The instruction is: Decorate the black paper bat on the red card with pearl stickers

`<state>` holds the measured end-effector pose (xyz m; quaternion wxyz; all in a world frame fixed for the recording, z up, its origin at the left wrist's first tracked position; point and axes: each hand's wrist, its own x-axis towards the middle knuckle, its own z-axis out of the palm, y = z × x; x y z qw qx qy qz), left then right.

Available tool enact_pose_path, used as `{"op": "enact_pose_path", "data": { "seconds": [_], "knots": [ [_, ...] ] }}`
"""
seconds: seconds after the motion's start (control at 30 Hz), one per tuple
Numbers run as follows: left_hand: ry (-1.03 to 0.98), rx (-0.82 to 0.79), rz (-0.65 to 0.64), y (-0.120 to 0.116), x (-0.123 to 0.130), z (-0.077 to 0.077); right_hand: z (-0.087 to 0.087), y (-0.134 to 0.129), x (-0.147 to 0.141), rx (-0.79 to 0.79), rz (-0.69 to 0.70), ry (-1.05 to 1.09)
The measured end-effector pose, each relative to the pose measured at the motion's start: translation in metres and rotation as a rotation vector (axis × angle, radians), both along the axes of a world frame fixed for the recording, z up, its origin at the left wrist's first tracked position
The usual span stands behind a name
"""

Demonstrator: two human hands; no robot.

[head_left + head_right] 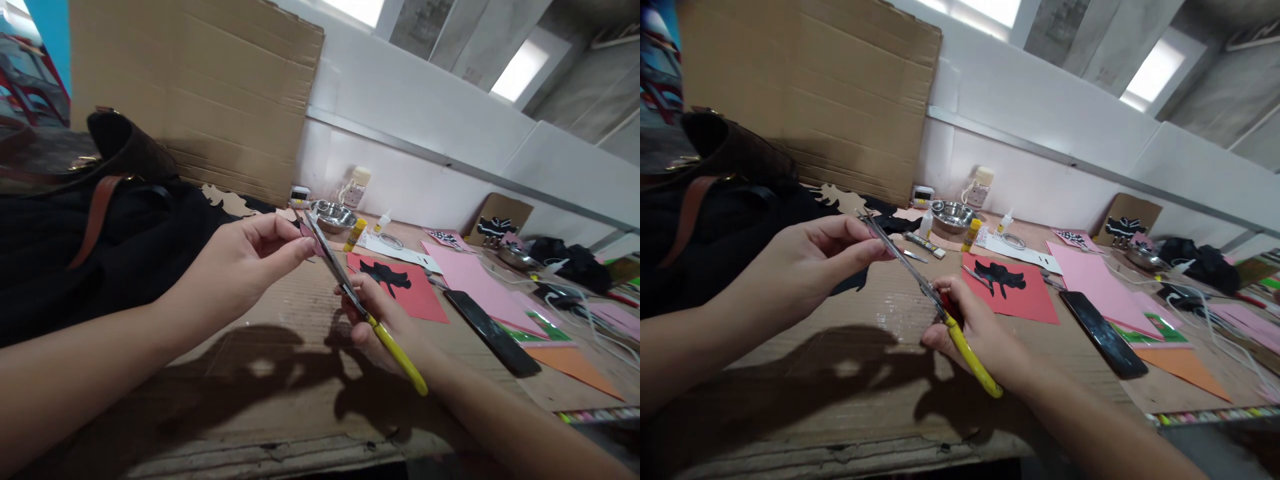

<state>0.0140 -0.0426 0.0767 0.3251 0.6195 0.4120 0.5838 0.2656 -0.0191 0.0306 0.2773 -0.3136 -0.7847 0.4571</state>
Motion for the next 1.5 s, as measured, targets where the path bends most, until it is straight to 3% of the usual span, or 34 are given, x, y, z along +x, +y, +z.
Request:
{"op": "enact_pose_path", "data": {
  "seconds": [0.6,0.9,1.5],
  "knots": [
    [0.026,0.003,0.014,0.0000,-0.0006,-0.0004,-0.0048,0.0031,0.0016,-0.001,-0.009,0.011],
    [0.020,-0.020,0.028,-0.0009,-0.0004,-0.0004,0.0044,-0.0011,-0.0031,-0.001,-0.046,-0.030],
    [0.025,-0.028,0.045,-0.0003,-0.0010,-0.0023,-0.0039,0.0042,0.0003,-0.084,-0.064,-0.001]
  ]
}}
